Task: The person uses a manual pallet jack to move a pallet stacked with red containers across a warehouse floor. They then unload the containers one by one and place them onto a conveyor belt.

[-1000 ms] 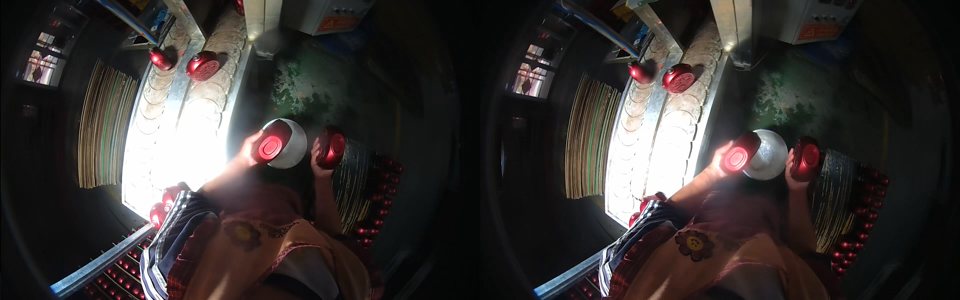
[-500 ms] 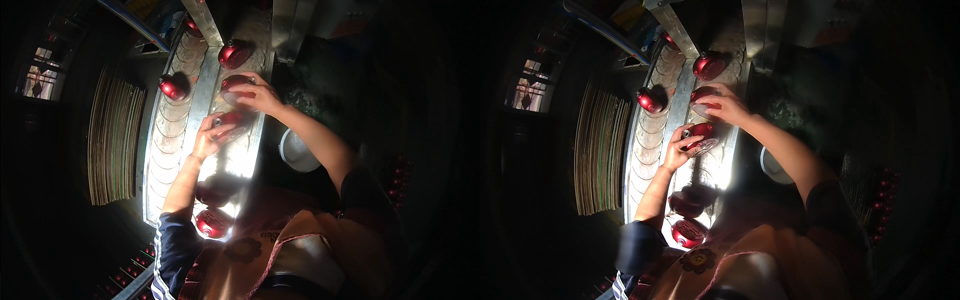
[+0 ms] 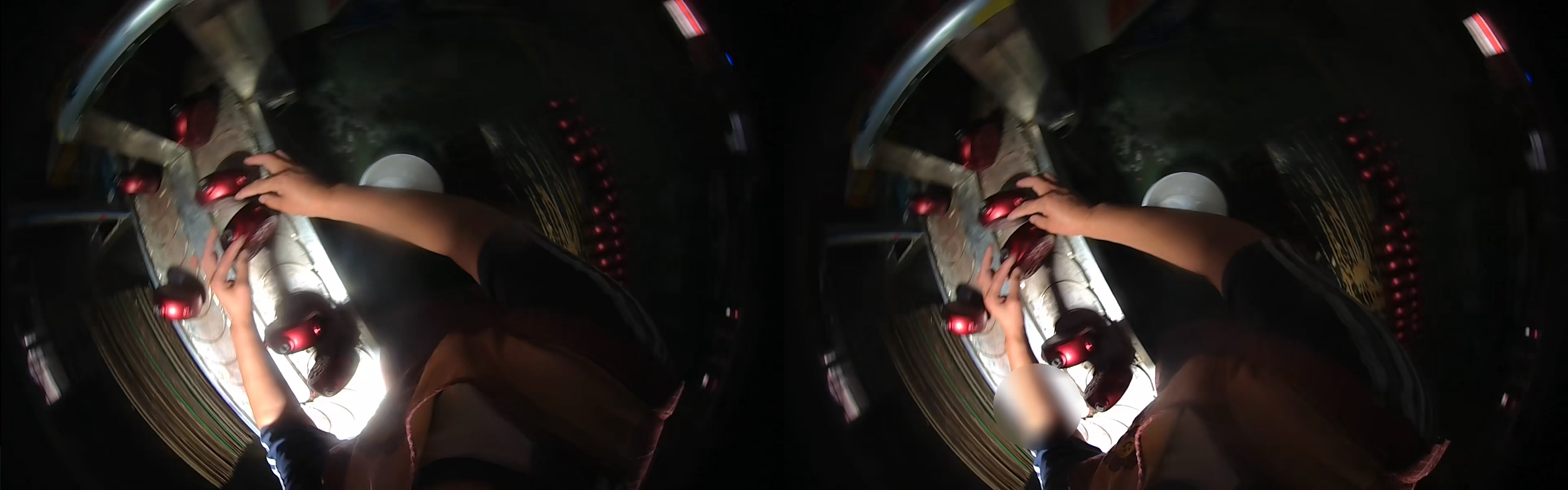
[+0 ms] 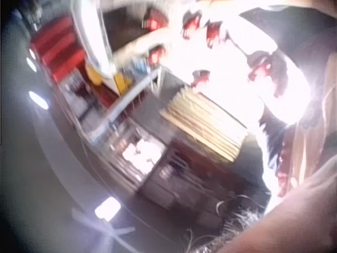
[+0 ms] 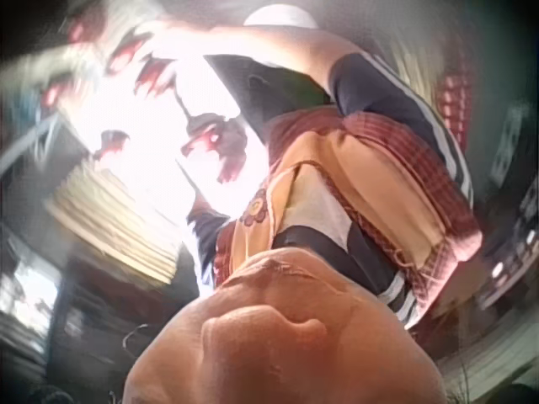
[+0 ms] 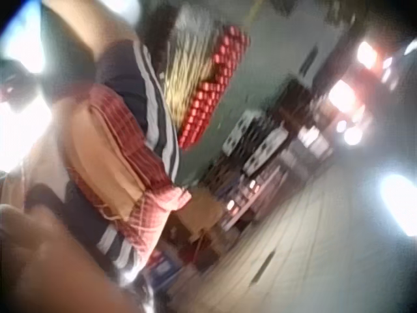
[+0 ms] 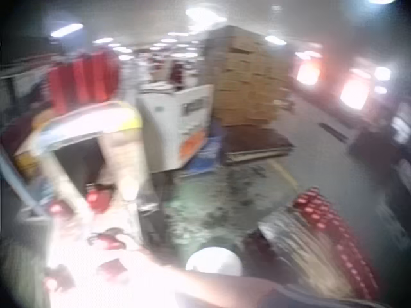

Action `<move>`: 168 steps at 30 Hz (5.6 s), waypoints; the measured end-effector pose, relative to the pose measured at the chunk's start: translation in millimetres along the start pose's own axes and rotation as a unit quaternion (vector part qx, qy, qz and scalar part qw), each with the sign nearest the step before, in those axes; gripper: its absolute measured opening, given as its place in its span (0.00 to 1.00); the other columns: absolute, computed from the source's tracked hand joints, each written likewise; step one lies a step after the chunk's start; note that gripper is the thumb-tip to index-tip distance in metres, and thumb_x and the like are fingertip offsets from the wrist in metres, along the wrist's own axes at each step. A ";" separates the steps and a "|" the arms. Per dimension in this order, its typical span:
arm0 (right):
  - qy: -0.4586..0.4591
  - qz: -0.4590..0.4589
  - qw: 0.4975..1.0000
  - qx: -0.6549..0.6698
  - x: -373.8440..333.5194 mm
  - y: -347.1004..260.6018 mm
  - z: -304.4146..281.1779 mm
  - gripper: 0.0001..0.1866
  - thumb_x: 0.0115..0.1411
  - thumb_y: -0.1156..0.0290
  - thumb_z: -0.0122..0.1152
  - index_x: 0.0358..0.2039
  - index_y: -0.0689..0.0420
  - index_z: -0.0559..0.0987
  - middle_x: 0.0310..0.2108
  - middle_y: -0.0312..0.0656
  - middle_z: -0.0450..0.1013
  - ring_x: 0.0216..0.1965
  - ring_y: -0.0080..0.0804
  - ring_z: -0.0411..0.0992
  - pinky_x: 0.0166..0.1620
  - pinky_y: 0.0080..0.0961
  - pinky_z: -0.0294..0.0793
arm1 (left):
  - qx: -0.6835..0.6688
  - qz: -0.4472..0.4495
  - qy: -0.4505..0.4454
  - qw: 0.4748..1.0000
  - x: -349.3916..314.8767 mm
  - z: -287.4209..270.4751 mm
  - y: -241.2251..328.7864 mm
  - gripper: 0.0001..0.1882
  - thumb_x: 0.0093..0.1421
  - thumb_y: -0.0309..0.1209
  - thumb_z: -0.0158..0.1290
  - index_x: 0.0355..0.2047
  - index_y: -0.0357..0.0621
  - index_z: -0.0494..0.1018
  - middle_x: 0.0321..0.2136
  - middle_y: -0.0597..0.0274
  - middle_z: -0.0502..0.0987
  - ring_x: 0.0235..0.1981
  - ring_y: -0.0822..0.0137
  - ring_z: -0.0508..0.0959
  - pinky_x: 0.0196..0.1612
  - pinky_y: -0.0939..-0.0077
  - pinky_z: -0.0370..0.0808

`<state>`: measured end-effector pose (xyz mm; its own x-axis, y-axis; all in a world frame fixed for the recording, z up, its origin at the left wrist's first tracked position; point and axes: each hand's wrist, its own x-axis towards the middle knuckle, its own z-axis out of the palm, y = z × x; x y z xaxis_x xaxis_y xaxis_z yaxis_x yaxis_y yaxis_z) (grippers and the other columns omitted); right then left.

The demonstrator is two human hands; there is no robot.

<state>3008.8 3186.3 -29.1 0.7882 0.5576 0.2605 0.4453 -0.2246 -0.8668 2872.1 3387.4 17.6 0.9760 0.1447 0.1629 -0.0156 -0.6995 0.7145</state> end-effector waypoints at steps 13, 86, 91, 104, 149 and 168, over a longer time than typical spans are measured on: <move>0.394 0.454 0.785 -0.151 -678.1 -37.4 -215.6 0.21 0.52 0.77 0.57 0.47 0.55 0.81 0.42 0.49 0.79 0.45 0.43 0.77 0.51 0.34 0.75 | -0.226 -0.119 -0.471 0.844 -196.0 269.8 232.9 0.12 0.61 0.22 0.56 0.45 0.35 0.78 0.35 0.64 0.80 0.36 0.74 0.75 0.43 0.81 0.71; 0.173 0.272 0.350 0.880 -313.6 -19.9 -165.5 0.32 0.61 0.47 0.53 0.59 0.54 0.69 0.55 0.51 0.69 0.53 0.44 0.70 0.51 0.39 0.75 | -0.938 -0.282 -0.151 0.136 -126.9 240.7 155.5 0.38 0.54 0.51 0.56 0.62 0.51 0.63 0.58 0.45 0.63 0.49 0.52 0.71 0.42 0.59 0.78; 0.001 0.181 0.248 0.952 -288.2 9.9 -171.1 0.39 0.54 0.46 0.64 0.62 0.52 0.67 0.59 0.48 0.63 0.55 0.42 0.67 0.53 0.37 0.74 | -0.952 -0.243 -0.158 0.097 -114.5 247.1 162.4 0.34 0.61 0.52 0.50 0.62 0.47 0.62 0.57 0.40 0.65 0.49 0.49 0.73 0.42 0.58 0.79; 0.092 0.269 0.482 0.829 -241.1 60.7 -194.1 0.30 0.64 0.54 0.53 0.63 0.55 0.67 0.63 0.49 0.61 0.60 0.46 0.65 0.62 0.42 0.65 | -0.839 -0.244 0.059 0.483 -91.2 156.4 139.3 0.37 0.63 0.54 0.46 0.64 0.41 0.59 0.58 0.42 0.67 0.49 0.50 0.76 0.49 0.60 0.78; 0.413 0.477 0.773 -0.065 -492.4 86.7 -309.8 0.18 0.52 0.76 0.60 0.46 0.57 0.80 0.38 0.50 0.77 0.40 0.42 0.76 0.45 0.34 0.75 | -0.269 -0.206 -0.231 0.912 60.6 285.5 162.3 0.15 0.47 0.16 0.56 0.36 0.39 0.82 0.42 0.55 0.80 0.44 0.63 0.77 0.50 0.69 0.73; 0.562 0.481 0.653 -0.163 -581.6 225.1 -475.6 0.30 0.52 0.73 0.65 0.57 0.38 0.75 0.58 0.60 0.61 0.57 0.58 0.63 0.61 0.44 0.64 | -0.075 0.423 -0.442 0.788 61.9 812.4 451.7 0.29 0.48 0.26 0.62 0.54 0.51 0.74 0.56 0.48 0.71 0.55 0.48 0.70 0.61 0.57 0.65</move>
<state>2852.7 2431.4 -173.4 0.5016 -0.8645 -0.0318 -0.5628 -0.2983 -0.7709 3102.0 2511.8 -202.3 0.3717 -0.9185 0.1350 -0.7022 -0.1831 0.6880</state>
